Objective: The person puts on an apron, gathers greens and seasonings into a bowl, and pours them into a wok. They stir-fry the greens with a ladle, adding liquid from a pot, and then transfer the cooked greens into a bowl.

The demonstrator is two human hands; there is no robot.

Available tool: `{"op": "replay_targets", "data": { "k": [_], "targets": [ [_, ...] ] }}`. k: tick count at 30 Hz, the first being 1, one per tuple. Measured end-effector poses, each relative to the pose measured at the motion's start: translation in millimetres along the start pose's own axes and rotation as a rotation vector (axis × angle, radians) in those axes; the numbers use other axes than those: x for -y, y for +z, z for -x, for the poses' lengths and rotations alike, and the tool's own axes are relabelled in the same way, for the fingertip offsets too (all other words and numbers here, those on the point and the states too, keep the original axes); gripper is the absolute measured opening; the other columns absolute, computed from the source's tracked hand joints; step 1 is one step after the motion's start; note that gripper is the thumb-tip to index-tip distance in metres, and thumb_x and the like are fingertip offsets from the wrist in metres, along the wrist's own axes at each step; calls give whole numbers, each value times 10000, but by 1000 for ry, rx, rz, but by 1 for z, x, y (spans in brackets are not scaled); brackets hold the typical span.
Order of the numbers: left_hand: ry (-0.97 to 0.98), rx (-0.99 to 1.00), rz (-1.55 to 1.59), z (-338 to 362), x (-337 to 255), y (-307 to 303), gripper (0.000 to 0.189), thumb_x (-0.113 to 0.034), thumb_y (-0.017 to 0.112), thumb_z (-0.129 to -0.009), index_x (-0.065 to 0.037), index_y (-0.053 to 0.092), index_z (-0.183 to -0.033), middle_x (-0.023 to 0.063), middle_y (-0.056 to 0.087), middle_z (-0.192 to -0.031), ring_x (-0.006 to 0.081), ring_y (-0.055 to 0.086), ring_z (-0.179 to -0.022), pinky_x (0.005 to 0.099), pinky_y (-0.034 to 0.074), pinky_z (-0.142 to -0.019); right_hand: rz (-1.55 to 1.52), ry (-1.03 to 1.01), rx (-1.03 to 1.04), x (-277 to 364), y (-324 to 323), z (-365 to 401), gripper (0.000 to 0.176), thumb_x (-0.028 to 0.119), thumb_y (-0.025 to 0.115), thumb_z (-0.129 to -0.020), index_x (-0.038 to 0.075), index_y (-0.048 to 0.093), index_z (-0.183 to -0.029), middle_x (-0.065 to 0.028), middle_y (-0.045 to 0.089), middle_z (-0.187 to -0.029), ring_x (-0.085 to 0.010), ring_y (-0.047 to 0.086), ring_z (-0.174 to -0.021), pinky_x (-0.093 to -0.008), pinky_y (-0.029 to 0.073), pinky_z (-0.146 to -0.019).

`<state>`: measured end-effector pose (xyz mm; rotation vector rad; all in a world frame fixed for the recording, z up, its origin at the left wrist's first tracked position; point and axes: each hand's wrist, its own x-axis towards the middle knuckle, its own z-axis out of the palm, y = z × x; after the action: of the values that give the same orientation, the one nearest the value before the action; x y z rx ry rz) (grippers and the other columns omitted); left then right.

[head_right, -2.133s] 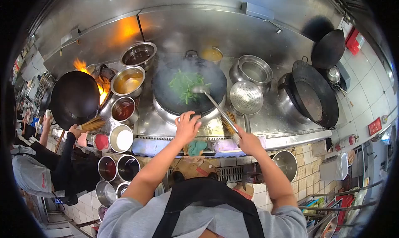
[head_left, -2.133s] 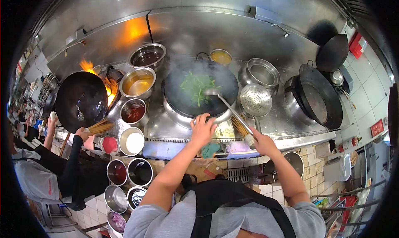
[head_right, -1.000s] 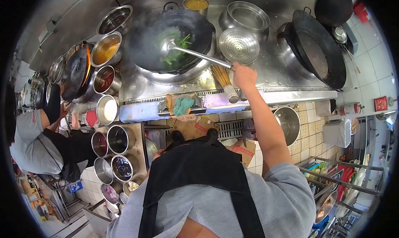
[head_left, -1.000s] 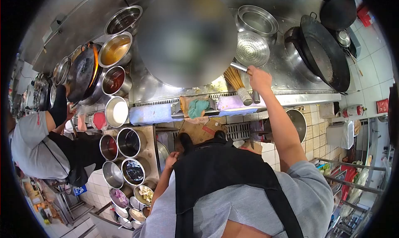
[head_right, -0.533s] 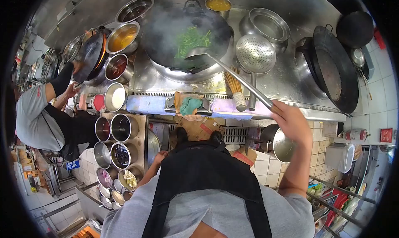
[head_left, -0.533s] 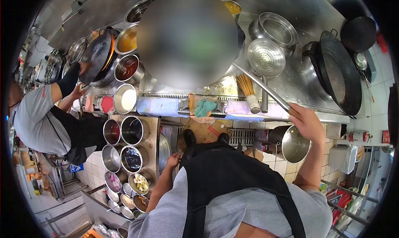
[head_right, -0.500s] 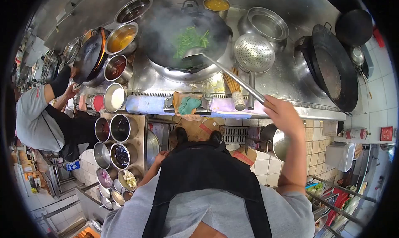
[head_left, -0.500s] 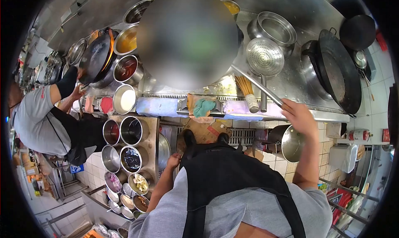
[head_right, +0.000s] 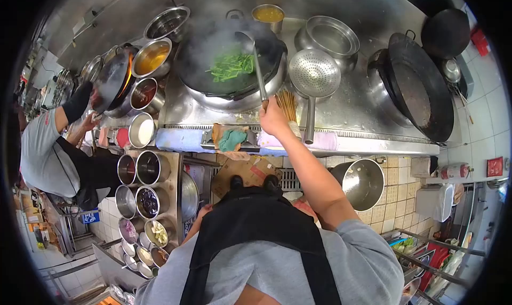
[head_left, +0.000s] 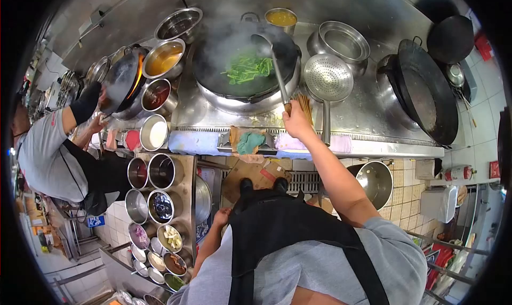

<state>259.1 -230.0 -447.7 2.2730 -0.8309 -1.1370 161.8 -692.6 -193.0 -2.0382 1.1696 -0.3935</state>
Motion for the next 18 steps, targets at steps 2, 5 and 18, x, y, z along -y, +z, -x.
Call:
{"op": "replay_targets", "data": {
  "k": [2, 5, 18],
  "targets": [
    [-55, 55, 98, -6, 24, 1, 426, -407, 508, -903, -19, 645, -1014, 158, 669, -935, 271, 639, -901, 363, 490, -789, -367, 175, 171, 8, -18, -3, 474, 194, 542, -880, 29, 378, -1293, -301, 595, -1043, -447, 582, -967, -442, 452, -870],
    [-124, 30, 452, -14, 61, 10, 374, -345, 535, -901, 5, 627, -998, 137, 672, -875, 241, 644, -821, 338, 505, -710, -806, 291, 360, -14, -21, -5, 389, 170, 556, -881, 40, 419, -1221, -200, 630, -873, -343, 636, -757, -423, 507, -666],
    [281, -302, -138, -78, -224, -129, 293, -311, 577, -848, -93, 601, -1042, 148, 662, -896, 326, 638, -853, 406, 501, -721, -846, 328, 339, 33, -28, 33, 283, 164, 518, -940, 79, 436, -1197, -3, 472, -683, -74, 401, -444, -224, 305, -369]
  ]
}}
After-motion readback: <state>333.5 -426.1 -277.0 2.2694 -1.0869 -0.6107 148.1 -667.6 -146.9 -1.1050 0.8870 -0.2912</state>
